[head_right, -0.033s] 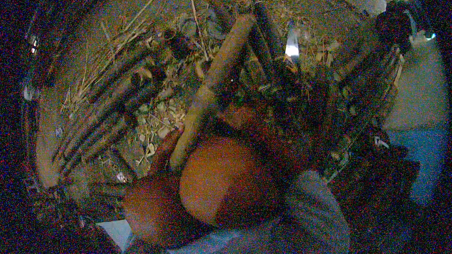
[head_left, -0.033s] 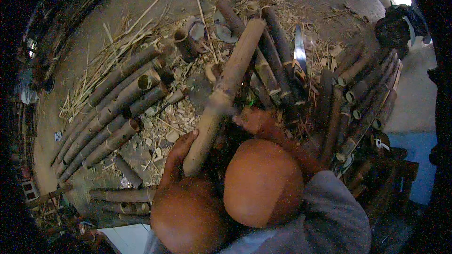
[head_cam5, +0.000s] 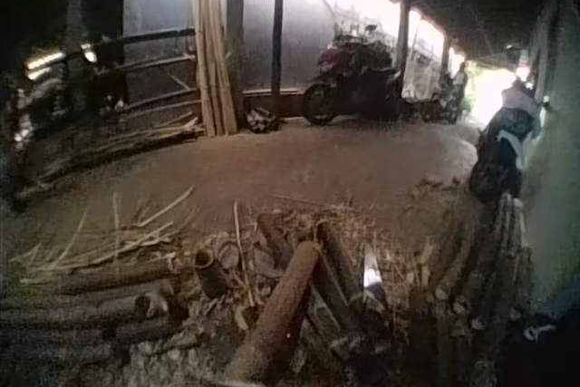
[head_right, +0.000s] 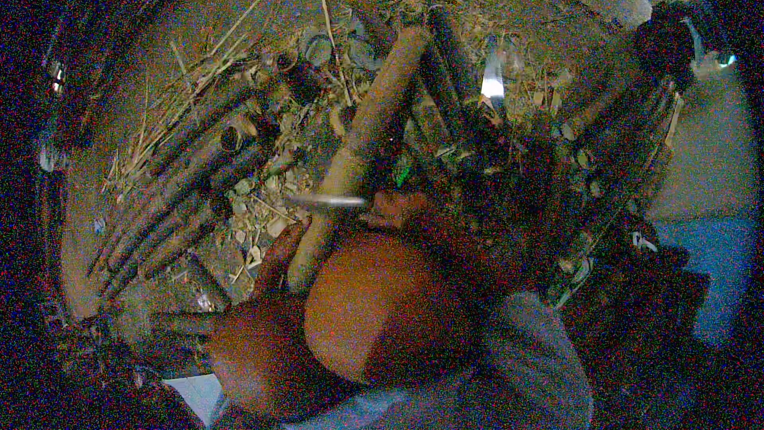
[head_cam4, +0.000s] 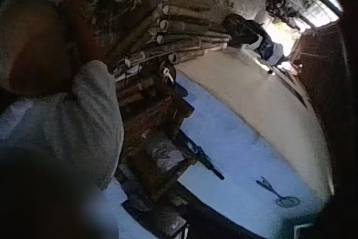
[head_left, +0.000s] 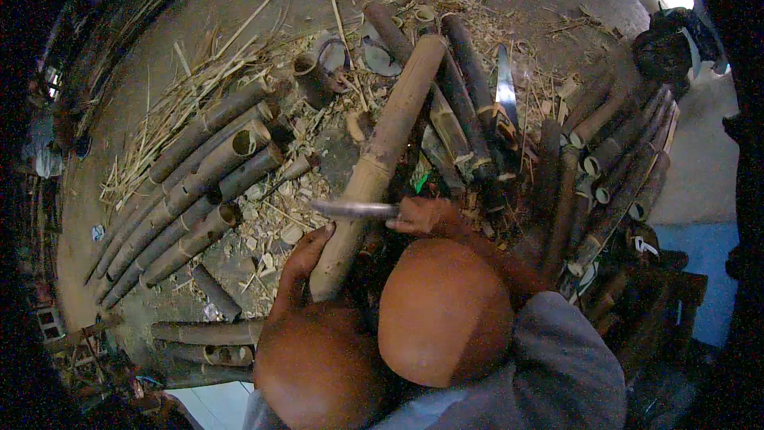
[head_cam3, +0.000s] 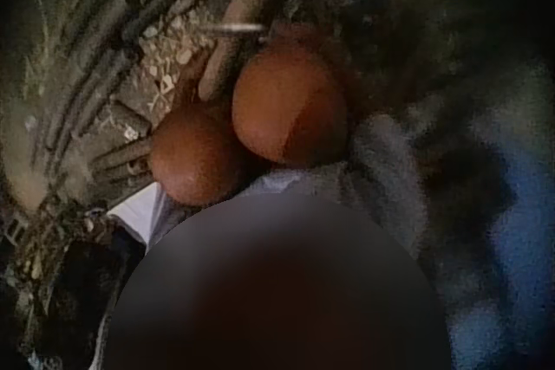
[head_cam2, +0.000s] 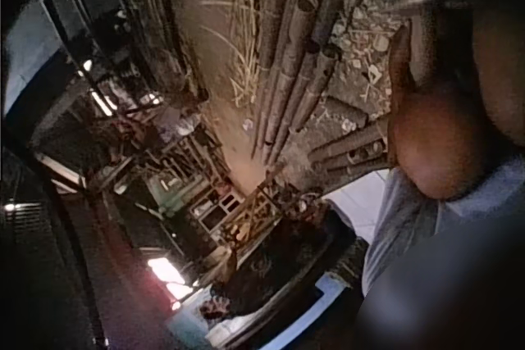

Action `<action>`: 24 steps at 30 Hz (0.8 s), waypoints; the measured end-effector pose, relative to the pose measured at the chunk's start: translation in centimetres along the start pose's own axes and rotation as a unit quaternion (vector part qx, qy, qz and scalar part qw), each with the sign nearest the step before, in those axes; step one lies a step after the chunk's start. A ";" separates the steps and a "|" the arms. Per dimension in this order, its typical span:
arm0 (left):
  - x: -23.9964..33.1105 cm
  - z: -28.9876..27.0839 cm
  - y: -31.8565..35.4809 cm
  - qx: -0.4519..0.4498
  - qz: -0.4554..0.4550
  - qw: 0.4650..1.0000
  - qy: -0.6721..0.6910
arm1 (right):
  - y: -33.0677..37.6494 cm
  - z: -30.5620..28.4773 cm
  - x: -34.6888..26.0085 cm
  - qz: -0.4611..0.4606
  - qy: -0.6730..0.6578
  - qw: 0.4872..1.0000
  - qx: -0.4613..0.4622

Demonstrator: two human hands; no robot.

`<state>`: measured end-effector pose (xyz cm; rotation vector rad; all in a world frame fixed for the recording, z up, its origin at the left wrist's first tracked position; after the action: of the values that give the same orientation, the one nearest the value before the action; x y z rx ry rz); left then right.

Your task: The person sits on the floor and uses a knife to carve and shape bamboo poles. They repeatedly cut, scrape, and smooth the bamboo, creating shavings and debris on the floor.

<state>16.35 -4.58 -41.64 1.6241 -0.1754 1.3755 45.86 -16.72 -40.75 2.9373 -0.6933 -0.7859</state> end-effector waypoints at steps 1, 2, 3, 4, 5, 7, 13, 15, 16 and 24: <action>-0.1 -0.1 0.1 0.006 -0.003 0.999 -0.032 | 0.0 -0.1 -0.4 -0.012 0.013 1.000 0.001; -0.1 -0.2 0.1 0.014 -0.006 0.998 -0.064 | -0.3 -0.6 0.1 0.079 -0.018 0.996 0.019; -0.1 -0.3 0.2 0.023 -0.008 0.995 -0.095 | -0.2 -1.0 0.4 0.166 -0.074 0.981 0.062; -0.2 -0.2 0.2 0.029 -0.035 0.995 -0.092 | -0.2 -1.4 0.8 0.232 -0.199 0.947 0.095; -0.2 -0.2 0.3 0.031 -0.065 0.993 -0.092 | -0.2 -0.7 0.3 0.202 -0.109 0.973 -0.034; 0.3 0.1 -0.4 0.023 -0.076 0.994 -0.081 | -0.1 0.2 -0.8 0.055 0.020 0.985 -0.164; -0.1 1.1 -1.3 0.003 -0.086 0.995 -0.051 | 0.4 2.5 -0.6 0.098 0.067 0.987 -0.112; -0.7 0.7 -1.9 0.003 -0.076 0.996 -0.046 | 0.0 2.7 0.0 0.064 0.089 0.992 -0.069; -1.2 0.5 -2.0 0.003 -0.084 0.996 -0.040 | -0.3 2.7 1.1 0.117 0.081 0.987 -0.067; -1.8 0.2 -2.2 0.071 0.005 0.987 -0.147 | -1.6 2.6 4.3 0.026 0.193 0.977 -0.092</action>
<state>17.24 -4.39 -44.30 1.9448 -0.2655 1.1708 48.63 -16.88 -45.28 2.7666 -0.6235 -0.2421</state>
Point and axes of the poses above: each hand's wrist, its own y-axis away from the middle knuckle, its own z-axis out of the palm, x = y × z, the point moved 3 cm from there along -y, towards the middle knuckle, and after that the axes turned 13 degrees about z, right-handed, at the moved point
